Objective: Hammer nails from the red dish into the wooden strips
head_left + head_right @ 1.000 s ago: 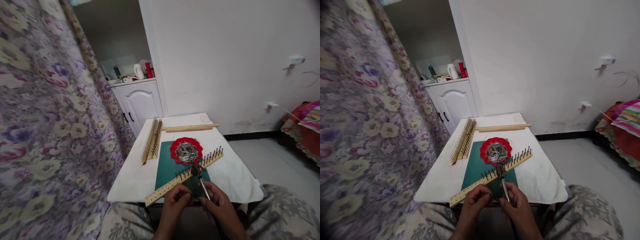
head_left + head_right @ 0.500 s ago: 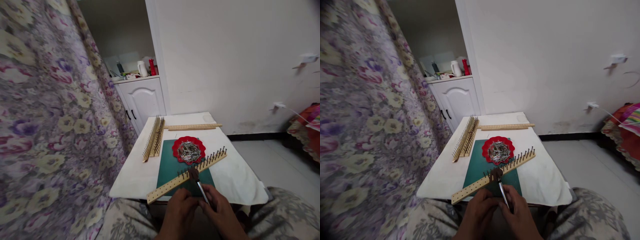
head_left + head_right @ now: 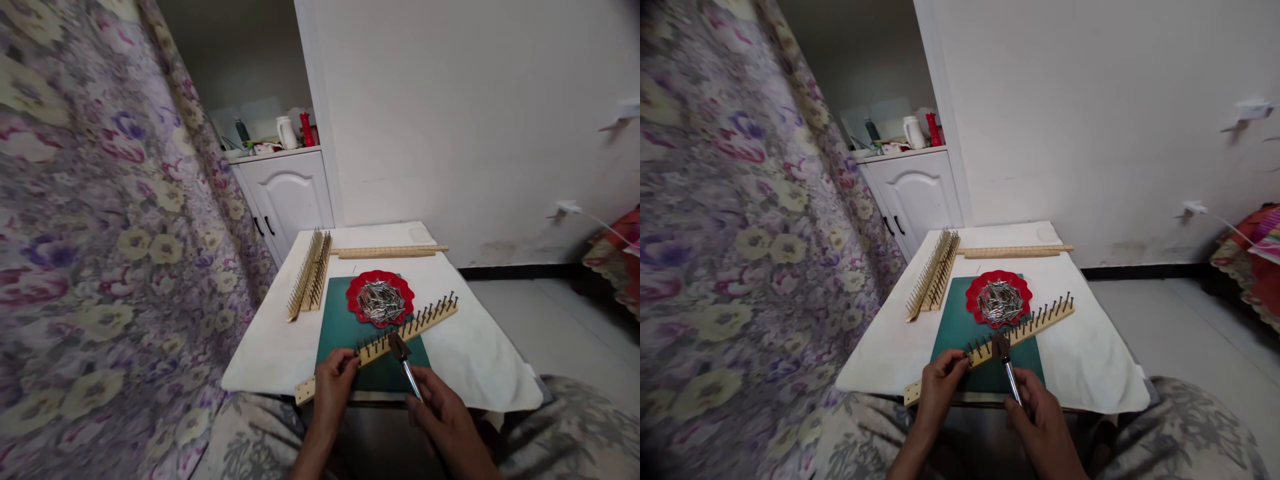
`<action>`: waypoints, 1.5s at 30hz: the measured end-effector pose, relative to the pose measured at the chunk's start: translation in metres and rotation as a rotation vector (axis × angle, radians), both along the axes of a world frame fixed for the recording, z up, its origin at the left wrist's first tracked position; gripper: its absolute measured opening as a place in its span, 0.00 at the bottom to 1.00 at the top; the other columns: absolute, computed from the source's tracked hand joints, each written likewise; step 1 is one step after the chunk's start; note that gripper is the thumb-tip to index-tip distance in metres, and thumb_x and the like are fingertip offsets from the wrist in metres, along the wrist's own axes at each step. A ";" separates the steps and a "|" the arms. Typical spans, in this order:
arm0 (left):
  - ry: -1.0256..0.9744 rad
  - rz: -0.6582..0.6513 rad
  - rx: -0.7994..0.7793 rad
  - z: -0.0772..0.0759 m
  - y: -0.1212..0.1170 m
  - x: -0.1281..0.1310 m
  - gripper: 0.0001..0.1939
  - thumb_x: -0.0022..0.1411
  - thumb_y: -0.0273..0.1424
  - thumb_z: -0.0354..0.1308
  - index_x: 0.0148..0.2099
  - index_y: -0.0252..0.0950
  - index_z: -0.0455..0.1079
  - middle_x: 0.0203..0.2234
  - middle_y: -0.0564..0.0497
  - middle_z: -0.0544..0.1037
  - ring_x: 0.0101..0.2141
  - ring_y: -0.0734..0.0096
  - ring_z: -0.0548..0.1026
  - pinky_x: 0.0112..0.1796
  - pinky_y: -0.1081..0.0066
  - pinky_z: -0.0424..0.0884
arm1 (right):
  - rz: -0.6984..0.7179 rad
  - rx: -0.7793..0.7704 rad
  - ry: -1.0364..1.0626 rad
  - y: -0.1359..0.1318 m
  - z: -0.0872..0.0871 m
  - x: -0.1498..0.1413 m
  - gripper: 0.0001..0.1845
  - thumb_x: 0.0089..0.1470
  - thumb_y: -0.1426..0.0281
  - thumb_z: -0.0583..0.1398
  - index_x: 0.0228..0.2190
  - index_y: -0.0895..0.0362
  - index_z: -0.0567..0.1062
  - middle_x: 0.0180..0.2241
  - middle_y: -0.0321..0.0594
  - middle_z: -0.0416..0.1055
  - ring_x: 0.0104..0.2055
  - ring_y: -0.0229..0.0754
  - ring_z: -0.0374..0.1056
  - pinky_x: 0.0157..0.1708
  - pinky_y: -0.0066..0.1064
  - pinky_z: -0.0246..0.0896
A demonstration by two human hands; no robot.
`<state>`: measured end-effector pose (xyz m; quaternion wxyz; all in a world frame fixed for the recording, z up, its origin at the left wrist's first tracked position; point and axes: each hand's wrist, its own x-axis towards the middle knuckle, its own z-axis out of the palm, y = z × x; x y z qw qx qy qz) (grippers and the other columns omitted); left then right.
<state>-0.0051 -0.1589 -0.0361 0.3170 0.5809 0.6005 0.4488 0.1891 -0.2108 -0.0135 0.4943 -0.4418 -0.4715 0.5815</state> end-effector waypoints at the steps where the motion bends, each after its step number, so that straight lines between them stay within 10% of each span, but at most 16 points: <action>1: 0.004 0.001 0.023 -0.001 0.001 0.001 0.08 0.55 0.35 0.58 0.29 0.36 0.72 0.23 0.53 0.71 0.27 0.70 0.67 0.28 0.76 0.60 | -0.001 0.007 0.000 0.000 0.000 0.001 0.20 0.51 0.58 0.60 0.43 0.54 0.69 0.26 0.34 0.71 0.24 0.41 0.62 0.25 0.29 0.58; 17: 0.081 0.007 0.059 -0.006 0.004 0.003 0.05 0.55 0.31 0.58 0.30 0.38 0.74 0.25 0.53 0.75 0.29 0.68 0.71 0.30 0.74 0.61 | 0.107 0.003 0.017 0.002 0.006 0.005 0.16 0.53 0.62 0.59 0.43 0.53 0.68 0.28 0.35 0.72 0.26 0.40 0.64 0.25 0.28 0.59; 24: 0.135 -0.034 0.077 -0.006 0.003 0.003 0.07 0.57 0.30 0.55 0.30 0.38 0.73 0.25 0.52 0.74 0.29 0.68 0.71 0.30 0.74 0.61 | 0.252 -0.094 0.085 0.009 0.008 0.001 0.17 0.56 0.61 0.56 0.44 0.57 0.64 0.18 0.26 0.65 0.09 0.27 0.49 0.10 0.20 0.39; 45: 0.199 -0.008 0.052 -0.008 0.001 0.001 0.08 0.55 0.27 0.53 0.28 0.35 0.72 0.23 0.53 0.72 0.27 0.72 0.70 0.28 0.76 0.60 | 0.334 -0.052 -0.019 0.015 0.019 -0.029 0.16 0.56 0.62 0.55 0.43 0.58 0.64 0.18 0.27 0.66 0.09 0.27 0.51 0.10 0.20 0.42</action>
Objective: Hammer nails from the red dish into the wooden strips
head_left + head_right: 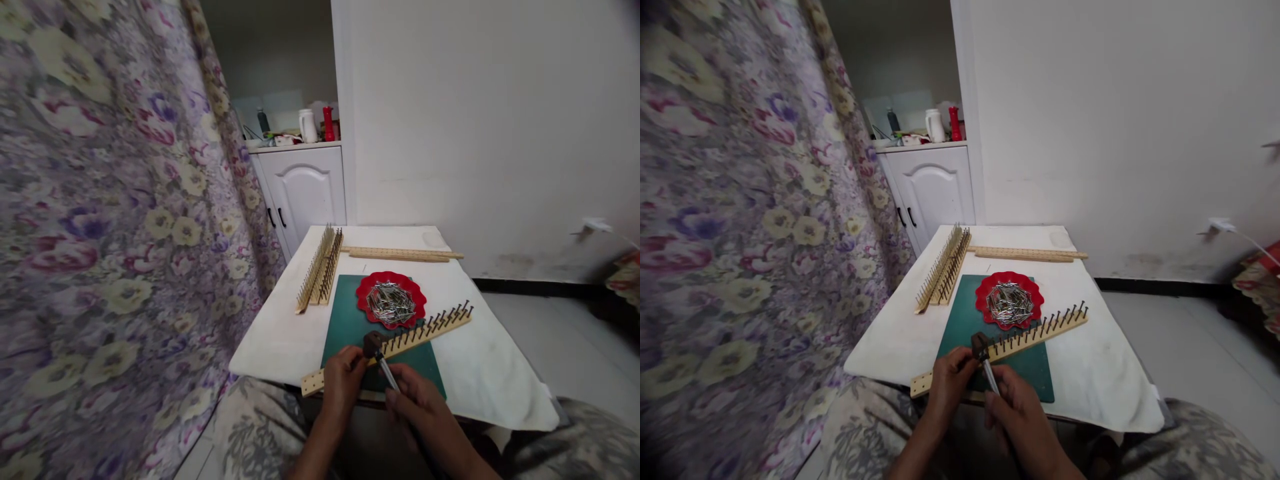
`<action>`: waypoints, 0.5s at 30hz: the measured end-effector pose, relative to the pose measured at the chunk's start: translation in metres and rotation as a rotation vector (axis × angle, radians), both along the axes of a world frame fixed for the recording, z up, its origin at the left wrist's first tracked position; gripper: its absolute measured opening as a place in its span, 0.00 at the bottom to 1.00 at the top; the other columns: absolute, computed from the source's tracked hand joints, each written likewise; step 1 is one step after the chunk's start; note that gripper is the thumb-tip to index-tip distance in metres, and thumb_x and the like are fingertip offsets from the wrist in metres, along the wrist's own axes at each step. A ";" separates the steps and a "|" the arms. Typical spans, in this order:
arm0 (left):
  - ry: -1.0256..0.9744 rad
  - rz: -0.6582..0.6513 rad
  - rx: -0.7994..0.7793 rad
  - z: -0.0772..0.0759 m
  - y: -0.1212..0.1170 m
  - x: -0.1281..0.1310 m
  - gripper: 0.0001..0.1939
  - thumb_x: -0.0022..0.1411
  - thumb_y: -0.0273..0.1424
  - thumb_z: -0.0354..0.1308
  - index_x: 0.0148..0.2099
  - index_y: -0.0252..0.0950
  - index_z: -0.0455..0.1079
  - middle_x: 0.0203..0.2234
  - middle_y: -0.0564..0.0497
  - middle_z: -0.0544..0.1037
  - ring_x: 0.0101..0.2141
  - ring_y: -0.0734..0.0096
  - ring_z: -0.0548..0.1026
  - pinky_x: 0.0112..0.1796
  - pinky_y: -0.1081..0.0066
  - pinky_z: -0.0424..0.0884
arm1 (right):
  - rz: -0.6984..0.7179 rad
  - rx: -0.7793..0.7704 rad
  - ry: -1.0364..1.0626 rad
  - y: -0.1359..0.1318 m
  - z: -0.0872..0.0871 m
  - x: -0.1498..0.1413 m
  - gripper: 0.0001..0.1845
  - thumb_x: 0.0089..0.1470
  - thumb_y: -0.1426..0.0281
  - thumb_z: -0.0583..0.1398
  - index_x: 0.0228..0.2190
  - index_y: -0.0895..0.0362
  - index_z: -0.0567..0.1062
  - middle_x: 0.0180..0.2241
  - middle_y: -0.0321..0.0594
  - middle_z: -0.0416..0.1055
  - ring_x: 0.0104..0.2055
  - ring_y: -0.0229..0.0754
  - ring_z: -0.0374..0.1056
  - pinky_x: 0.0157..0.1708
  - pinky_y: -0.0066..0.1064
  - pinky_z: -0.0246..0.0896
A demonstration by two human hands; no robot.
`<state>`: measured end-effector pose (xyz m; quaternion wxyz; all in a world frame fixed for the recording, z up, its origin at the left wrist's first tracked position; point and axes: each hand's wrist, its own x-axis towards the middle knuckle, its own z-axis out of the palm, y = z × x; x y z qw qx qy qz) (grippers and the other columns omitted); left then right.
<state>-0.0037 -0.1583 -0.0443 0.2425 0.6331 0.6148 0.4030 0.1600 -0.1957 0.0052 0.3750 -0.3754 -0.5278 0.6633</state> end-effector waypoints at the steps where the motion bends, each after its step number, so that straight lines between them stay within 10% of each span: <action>1: 0.002 -0.003 -0.004 0.001 0.000 0.000 0.08 0.55 0.27 0.53 0.28 0.35 0.72 0.23 0.53 0.72 0.26 0.72 0.70 0.28 0.76 0.60 | -0.003 0.005 -0.014 0.000 0.000 0.000 0.16 0.55 0.62 0.55 0.43 0.58 0.65 0.18 0.27 0.66 0.09 0.27 0.51 0.10 0.20 0.42; 15: 0.010 -0.061 -0.002 0.005 -0.001 -0.005 0.08 0.57 0.28 0.53 0.31 0.36 0.73 0.26 0.52 0.74 0.29 0.69 0.72 0.30 0.74 0.63 | -0.048 0.024 0.005 -0.006 -0.005 0.008 0.16 0.54 0.61 0.57 0.41 0.58 0.66 0.19 0.28 0.66 0.11 0.28 0.52 0.11 0.20 0.42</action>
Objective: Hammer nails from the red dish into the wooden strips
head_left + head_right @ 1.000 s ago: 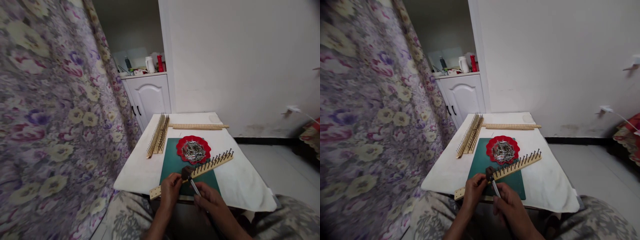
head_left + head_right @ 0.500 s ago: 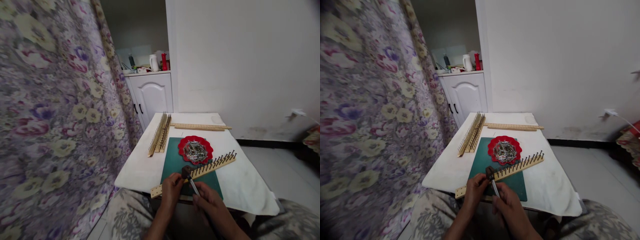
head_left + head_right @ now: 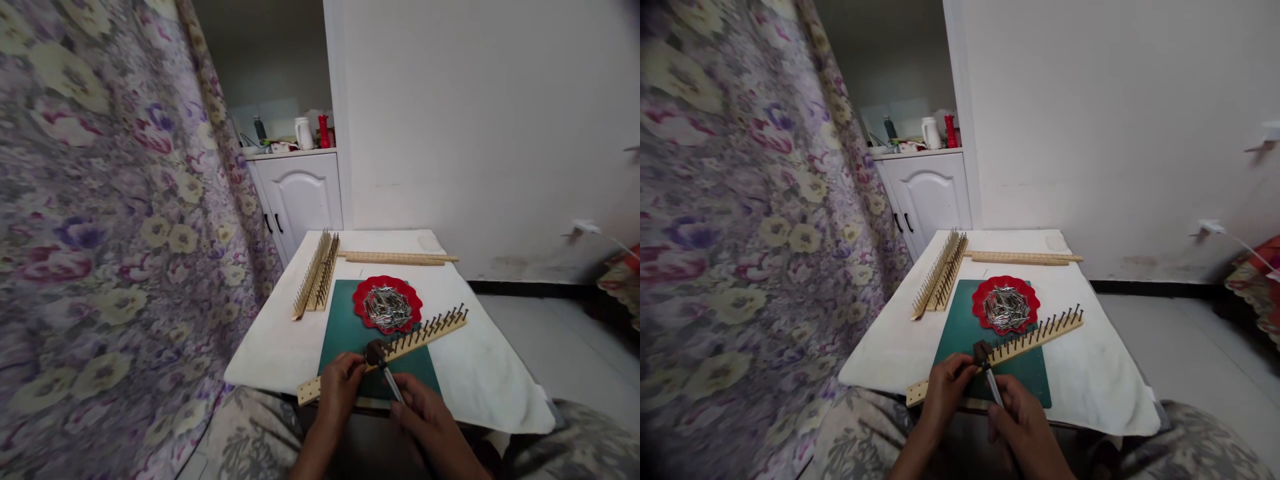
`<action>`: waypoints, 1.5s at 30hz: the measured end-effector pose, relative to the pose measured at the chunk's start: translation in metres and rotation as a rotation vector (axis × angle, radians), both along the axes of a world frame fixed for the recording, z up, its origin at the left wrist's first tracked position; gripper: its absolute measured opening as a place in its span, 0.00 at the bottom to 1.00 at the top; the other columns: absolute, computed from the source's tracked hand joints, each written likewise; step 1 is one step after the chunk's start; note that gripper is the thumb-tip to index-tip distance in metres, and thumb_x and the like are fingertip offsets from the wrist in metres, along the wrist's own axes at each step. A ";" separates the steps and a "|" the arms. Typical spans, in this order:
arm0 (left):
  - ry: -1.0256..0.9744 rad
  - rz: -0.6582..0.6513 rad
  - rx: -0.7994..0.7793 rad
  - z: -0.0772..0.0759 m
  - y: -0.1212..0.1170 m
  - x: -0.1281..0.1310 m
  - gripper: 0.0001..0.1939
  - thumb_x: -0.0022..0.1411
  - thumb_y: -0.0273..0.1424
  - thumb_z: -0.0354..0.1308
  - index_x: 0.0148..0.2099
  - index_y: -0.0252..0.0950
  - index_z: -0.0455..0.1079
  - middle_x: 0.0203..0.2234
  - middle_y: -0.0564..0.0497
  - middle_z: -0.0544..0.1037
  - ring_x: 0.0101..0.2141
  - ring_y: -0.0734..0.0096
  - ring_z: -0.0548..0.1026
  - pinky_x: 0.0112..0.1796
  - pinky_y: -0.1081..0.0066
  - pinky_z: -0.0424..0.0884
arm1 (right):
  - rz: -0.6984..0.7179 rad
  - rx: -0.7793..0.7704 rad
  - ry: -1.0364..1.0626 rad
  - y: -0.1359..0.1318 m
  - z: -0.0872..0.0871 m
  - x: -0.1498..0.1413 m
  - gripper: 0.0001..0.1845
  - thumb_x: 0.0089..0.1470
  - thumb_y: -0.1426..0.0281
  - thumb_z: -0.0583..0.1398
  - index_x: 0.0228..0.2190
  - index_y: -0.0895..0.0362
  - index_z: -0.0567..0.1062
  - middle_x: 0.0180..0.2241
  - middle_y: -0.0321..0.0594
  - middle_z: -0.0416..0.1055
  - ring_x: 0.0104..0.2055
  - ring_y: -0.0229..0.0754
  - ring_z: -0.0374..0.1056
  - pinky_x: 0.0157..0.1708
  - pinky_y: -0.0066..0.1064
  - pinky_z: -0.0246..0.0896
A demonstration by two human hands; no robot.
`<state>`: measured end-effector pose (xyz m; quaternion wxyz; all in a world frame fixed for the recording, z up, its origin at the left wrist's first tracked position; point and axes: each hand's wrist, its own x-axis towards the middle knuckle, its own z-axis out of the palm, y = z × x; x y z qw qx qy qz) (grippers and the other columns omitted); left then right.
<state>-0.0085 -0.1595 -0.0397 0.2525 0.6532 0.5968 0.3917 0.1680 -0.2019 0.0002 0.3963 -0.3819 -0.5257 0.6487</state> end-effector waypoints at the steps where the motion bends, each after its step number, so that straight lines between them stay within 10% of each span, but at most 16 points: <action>1: -0.002 -0.016 0.002 0.001 0.000 -0.003 0.08 0.57 0.29 0.53 0.32 0.37 0.73 0.26 0.52 0.75 0.30 0.69 0.72 0.31 0.74 0.63 | -0.007 -0.004 0.011 -0.001 -0.003 0.003 0.17 0.54 0.60 0.57 0.41 0.58 0.66 0.19 0.28 0.66 0.11 0.28 0.52 0.11 0.20 0.41; 13: 0.292 -0.180 0.104 0.055 0.077 0.004 0.08 0.58 0.27 0.51 0.35 0.37 0.72 0.32 0.51 0.76 0.34 0.69 0.72 0.36 0.73 0.65 | -0.124 -0.107 0.072 0.002 -0.023 0.035 0.25 0.49 0.52 0.60 0.41 0.57 0.63 0.17 0.27 0.66 0.09 0.25 0.47 0.09 0.19 0.38; 24: 0.596 -0.261 -0.043 0.037 0.147 0.046 0.09 0.49 0.19 0.53 0.28 0.35 0.73 0.31 0.46 0.78 0.35 0.61 0.74 0.35 0.70 0.65 | -0.220 -0.096 0.195 0.008 -0.036 0.042 0.24 0.46 0.53 0.63 0.38 0.56 0.67 0.15 0.28 0.64 0.12 0.28 0.50 0.10 0.19 0.36; 30: 0.598 -0.224 -0.038 0.039 0.143 0.043 0.08 0.50 0.21 0.54 0.28 0.36 0.73 0.30 0.46 0.78 0.35 0.62 0.74 0.35 0.71 0.63 | -0.237 -0.094 0.234 0.009 -0.039 0.041 0.21 0.47 0.55 0.64 0.36 0.56 0.67 0.16 0.27 0.65 0.13 0.29 0.54 0.15 0.22 0.47; 38: 0.474 -0.168 0.089 0.059 0.114 0.021 0.09 0.56 0.24 0.50 0.33 0.37 0.72 0.30 0.50 0.76 0.32 0.68 0.72 0.34 0.74 0.62 | -0.203 -0.086 0.194 0.006 -0.035 0.038 0.23 0.47 0.54 0.63 0.38 0.57 0.65 0.15 0.28 0.66 0.11 0.29 0.51 0.10 0.19 0.36; 45: -0.240 -0.135 0.051 0.079 0.054 0.007 0.06 0.56 0.32 0.56 0.34 0.34 0.71 0.25 0.53 0.75 0.28 0.71 0.72 0.31 0.75 0.65 | -0.269 -0.046 0.160 0.006 -0.021 0.029 0.24 0.48 0.54 0.62 0.40 0.56 0.64 0.16 0.27 0.67 0.07 0.25 0.48 0.08 0.18 0.35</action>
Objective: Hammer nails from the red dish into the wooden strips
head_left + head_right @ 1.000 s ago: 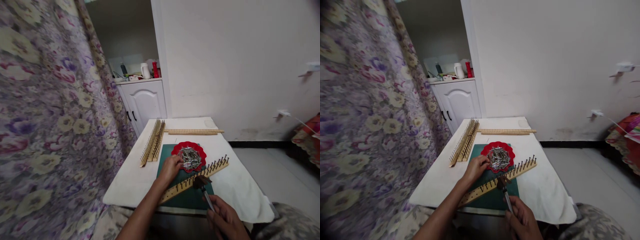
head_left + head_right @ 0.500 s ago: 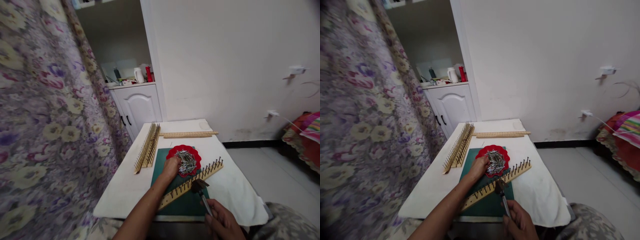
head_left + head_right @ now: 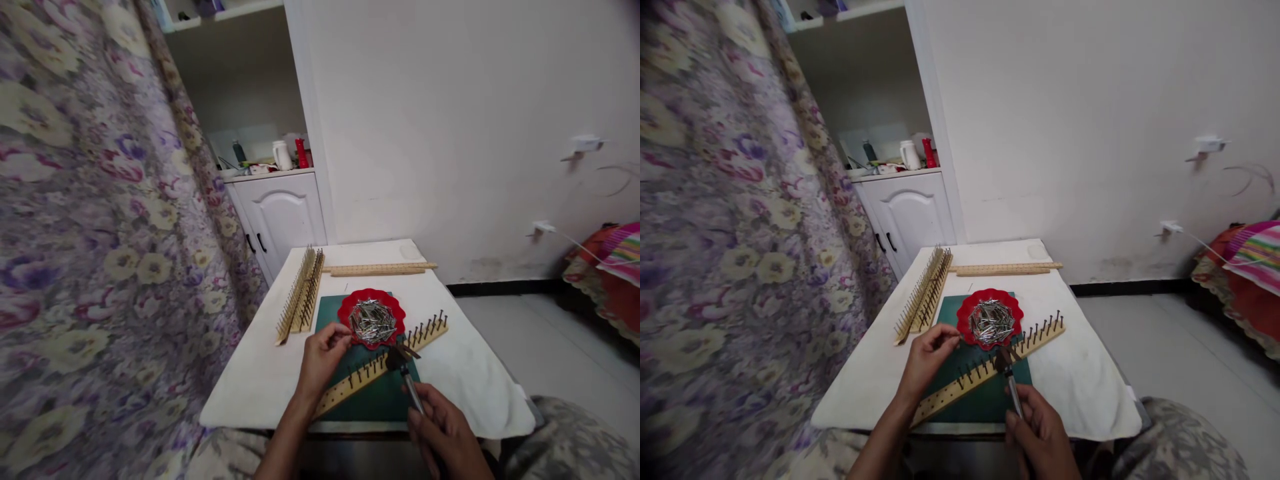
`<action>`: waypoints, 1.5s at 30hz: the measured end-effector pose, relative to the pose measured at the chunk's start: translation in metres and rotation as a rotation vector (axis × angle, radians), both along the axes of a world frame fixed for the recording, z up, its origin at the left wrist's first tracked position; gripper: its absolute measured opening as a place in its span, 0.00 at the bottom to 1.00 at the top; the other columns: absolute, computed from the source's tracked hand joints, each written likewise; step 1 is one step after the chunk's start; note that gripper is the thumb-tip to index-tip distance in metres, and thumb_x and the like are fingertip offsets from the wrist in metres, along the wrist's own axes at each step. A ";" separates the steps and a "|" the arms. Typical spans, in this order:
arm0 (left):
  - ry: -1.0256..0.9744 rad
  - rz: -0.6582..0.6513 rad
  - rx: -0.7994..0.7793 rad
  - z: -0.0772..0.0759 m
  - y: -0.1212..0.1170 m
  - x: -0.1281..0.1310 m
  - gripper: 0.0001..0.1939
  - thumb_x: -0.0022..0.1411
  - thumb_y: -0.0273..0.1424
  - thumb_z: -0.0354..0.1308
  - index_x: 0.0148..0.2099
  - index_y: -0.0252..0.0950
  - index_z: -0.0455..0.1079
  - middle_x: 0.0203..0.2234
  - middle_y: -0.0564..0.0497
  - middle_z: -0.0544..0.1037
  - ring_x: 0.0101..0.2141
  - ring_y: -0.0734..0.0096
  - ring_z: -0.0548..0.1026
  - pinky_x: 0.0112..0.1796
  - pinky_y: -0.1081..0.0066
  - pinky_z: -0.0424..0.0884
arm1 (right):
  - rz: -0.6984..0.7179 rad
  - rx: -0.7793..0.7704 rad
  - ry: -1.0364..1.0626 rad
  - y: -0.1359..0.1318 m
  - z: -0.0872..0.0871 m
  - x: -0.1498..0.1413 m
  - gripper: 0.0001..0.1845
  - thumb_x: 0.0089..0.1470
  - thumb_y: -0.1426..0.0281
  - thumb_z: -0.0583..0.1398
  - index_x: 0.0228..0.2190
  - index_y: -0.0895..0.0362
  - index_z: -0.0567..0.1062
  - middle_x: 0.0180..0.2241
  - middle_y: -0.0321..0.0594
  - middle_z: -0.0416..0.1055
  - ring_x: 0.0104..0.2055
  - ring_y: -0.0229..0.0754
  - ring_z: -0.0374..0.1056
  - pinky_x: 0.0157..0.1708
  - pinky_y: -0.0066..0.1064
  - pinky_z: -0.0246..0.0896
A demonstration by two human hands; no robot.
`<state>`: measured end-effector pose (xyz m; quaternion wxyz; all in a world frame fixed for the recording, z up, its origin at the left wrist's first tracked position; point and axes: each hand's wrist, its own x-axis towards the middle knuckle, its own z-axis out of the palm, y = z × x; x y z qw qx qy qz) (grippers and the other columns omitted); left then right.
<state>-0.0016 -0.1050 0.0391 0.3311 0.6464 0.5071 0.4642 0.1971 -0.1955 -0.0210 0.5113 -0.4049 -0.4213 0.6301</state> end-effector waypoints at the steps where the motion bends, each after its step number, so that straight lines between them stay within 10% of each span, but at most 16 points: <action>1: -0.083 -0.019 -0.056 0.000 -0.011 0.001 0.07 0.55 0.32 0.57 0.34 0.34 0.71 0.25 0.52 0.75 0.28 0.71 0.72 0.31 0.75 0.66 | -0.016 0.007 -0.001 0.000 0.003 -0.002 0.24 0.48 0.54 0.62 0.40 0.56 0.65 0.16 0.27 0.67 0.07 0.25 0.48 0.09 0.18 0.35; 16: -0.297 -0.104 -0.270 -0.027 -0.076 0.022 0.09 0.52 0.35 0.62 0.31 0.33 0.71 0.20 0.55 0.71 0.23 0.76 0.67 0.26 0.78 0.61 | 0.026 0.028 -0.036 -0.006 0.011 -0.016 0.24 0.49 0.55 0.62 0.42 0.57 0.65 0.18 0.27 0.66 0.08 0.26 0.50 0.09 0.19 0.42; 28: -0.943 -0.048 -0.464 -0.064 -0.094 0.055 0.14 0.39 0.34 0.69 0.27 0.32 0.71 0.19 0.51 0.76 0.19 0.74 0.71 0.24 0.74 0.67 | -0.003 -0.001 0.023 -0.014 0.014 -0.022 0.23 0.46 0.56 0.64 0.40 0.55 0.66 0.17 0.27 0.66 0.09 0.26 0.49 0.10 0.18 0.39; 37: -0.358 0.259 -0.224 -0.052 -0.071 -0.003 0.09 0.49 0.35 0.63 0.30 0.33 0.73 0.22 0.53 0.76 0.27 0.71 0.72 0.30 0.76 0.65 | 0.029 -0.032 -0.077 -0.010 0.008 -0.010 0.26 0.49 0.55 0.62 0.43 0.56 0.64 0.17 0.27 0.67 0.09 0.26 0.51 0.09 0.19 0.42; 45: 0.019 0.318 -0.085 -0.082 -0.049 -0.015 0.09 0.55 0.35 0.56 0.31 0.35 0.73 0.24 0.54 0.75 0.28 0.72 0.71 0.29 0.77 0.63 | 0.030 -0.053 -0.055 -0.010 0.006 -0.012 0.26 0.46 0.56 0.64 0.42 0.57 0.66 0.17 0.28 0.67 0.10 0.27 0.51 0.09 0.19 0.43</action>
